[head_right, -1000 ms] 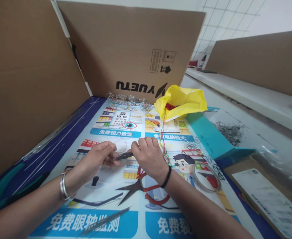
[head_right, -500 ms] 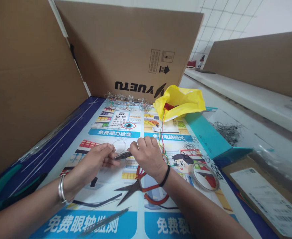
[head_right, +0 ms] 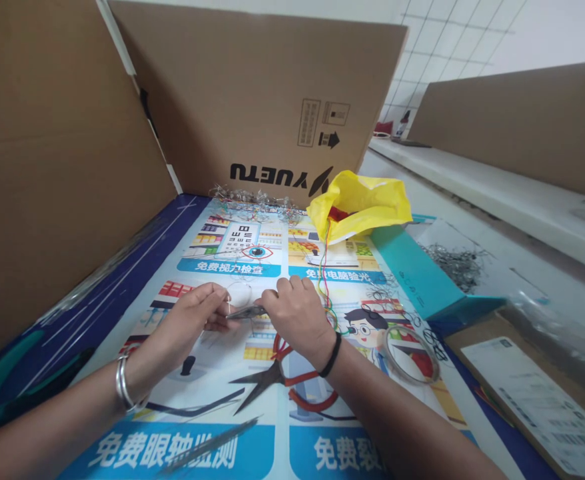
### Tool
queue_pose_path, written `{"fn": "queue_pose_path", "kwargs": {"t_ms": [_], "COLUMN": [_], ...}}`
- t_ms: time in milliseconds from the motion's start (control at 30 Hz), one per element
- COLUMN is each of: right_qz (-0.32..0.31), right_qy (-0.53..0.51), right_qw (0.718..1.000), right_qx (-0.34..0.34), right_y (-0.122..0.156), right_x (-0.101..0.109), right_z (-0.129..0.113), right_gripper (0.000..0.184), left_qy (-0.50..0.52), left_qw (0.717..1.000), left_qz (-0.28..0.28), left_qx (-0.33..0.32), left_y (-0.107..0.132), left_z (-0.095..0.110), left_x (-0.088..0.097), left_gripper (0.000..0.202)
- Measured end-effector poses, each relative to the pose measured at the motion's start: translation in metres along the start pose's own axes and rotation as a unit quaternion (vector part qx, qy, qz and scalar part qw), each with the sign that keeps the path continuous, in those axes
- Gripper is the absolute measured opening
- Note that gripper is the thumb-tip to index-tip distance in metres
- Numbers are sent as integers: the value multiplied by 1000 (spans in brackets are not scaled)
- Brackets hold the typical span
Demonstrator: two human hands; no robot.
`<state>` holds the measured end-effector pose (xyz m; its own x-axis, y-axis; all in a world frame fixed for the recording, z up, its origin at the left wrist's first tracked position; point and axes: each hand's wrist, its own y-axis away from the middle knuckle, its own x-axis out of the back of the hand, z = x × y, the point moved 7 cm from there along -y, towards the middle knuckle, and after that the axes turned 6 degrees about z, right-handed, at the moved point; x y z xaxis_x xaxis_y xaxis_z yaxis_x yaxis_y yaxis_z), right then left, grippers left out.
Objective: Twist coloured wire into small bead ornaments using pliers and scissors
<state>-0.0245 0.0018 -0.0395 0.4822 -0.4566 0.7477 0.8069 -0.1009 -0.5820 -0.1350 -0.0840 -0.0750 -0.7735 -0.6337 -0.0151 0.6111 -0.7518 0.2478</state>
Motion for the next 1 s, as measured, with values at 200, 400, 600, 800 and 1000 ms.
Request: {"fn": "queue_pose_path", "kwargs": {"t_ms": [200, 400, 600, 800, 1000], "right_qz": [-143, -271, -283, -164, -94], "right_qy": [-48, -68, -70, -36, -4], "right_qw": [988, 959, 955, 985, 995], "right_qx": [-30, -53, -56, -42, -14], "right_y": [2, 10, 9, 0, 0], "right_x": [-15, -26, -25, -10, -3], "right_z": [-1, -1, -2, -2, -2], "right_gripper": [15, 14, 14, 9, 8], "left_qy": [-44, -97, -117, -84, -61], "left_qw": [996, 988, 985, 993, 997], "left_qz": [-23, -57, -56, -32, -20], "left_qx": [-71, -110, -117, -72, -40], "left_y": [-4, -5, -6, -7, -6], "left_z": [7, 8, 9, 5, 4], "left_x": [3, 1, 1, 3, 2], "left_gripper": [22, 23, 23, 23, 21]}}
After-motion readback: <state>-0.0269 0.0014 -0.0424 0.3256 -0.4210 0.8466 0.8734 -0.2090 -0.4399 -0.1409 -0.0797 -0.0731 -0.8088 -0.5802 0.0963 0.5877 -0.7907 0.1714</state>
